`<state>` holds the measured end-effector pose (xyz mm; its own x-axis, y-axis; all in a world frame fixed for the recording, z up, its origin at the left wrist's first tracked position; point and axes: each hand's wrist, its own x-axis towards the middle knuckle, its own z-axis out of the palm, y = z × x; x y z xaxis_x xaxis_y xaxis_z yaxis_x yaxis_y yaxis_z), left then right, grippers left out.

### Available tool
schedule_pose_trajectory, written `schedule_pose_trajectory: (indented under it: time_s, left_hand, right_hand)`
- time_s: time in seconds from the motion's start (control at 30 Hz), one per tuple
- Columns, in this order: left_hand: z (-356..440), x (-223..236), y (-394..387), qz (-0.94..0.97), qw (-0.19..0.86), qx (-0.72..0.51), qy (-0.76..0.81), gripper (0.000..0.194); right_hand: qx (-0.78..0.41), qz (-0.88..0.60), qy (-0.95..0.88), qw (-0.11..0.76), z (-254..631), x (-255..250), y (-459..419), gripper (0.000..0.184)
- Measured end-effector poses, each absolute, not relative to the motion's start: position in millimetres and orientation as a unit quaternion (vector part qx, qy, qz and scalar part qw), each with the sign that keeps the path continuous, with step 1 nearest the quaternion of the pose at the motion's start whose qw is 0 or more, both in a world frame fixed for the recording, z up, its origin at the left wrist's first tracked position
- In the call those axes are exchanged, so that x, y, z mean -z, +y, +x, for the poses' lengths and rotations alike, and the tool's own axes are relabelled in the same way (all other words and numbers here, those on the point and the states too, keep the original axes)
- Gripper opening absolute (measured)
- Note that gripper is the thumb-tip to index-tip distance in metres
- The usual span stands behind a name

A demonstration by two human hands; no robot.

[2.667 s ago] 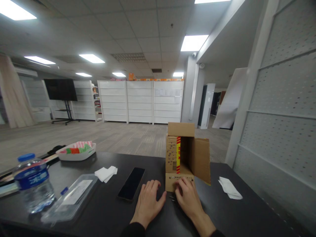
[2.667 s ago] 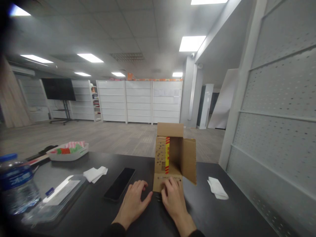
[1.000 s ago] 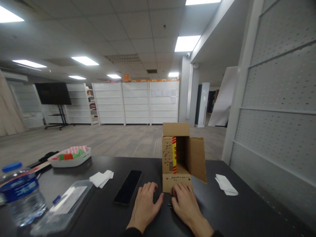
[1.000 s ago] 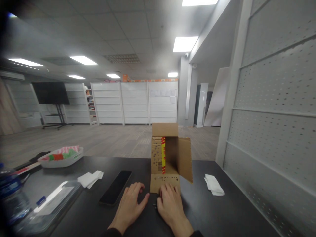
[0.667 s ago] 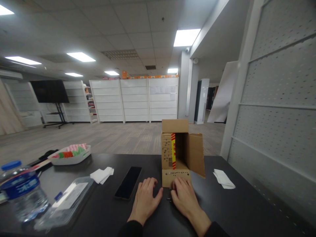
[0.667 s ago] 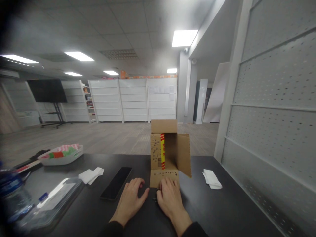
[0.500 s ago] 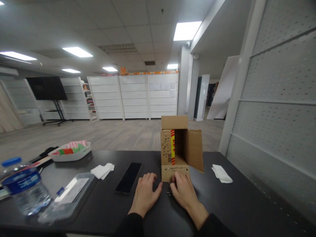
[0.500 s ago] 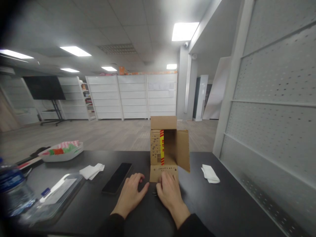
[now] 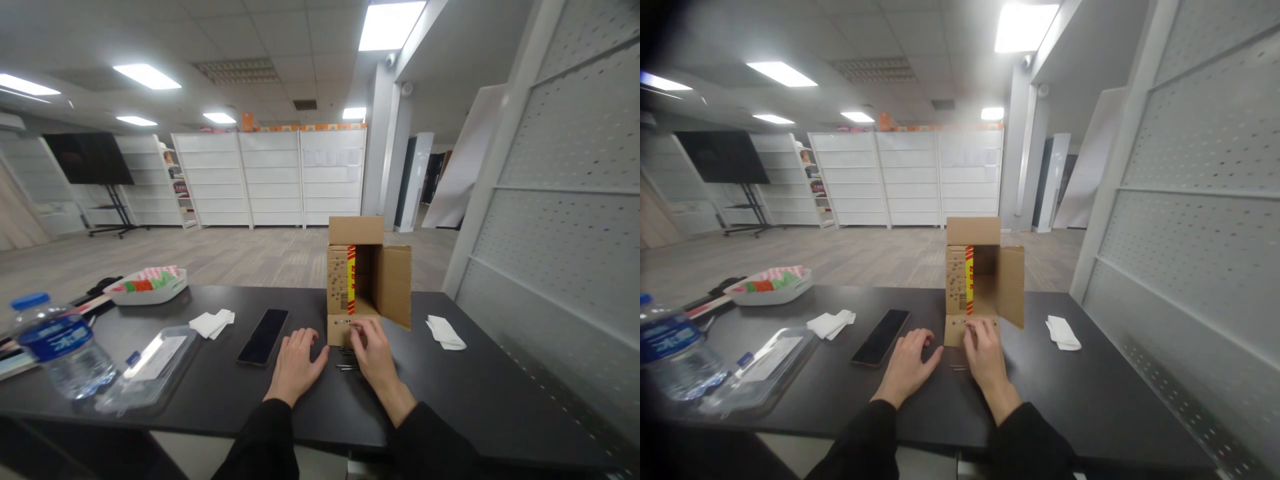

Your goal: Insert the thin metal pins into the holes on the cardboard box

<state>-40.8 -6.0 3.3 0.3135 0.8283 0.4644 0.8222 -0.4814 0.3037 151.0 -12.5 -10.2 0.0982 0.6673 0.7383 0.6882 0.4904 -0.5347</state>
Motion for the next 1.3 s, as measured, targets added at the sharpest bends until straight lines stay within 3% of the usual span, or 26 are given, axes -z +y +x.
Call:
schedule_pose_trajectory:
  time_s: [0.37,1.3]
  left_hand:
    - [-40.7,-3.0,-5.7,0.813,-0.003,-0.285,0.507,0.018]
    - [-40.0,-1.0,-6.0,0.813,-0.009,-0.286,0.507,0.016]
  right_hand:
    - [0.032,-0.505,-0.645,0.572,150.3,14.2,1.9,0.014]
    - [0.04,-0.504,-0.689,0.52,152.6,16.7,10.0,0.015]
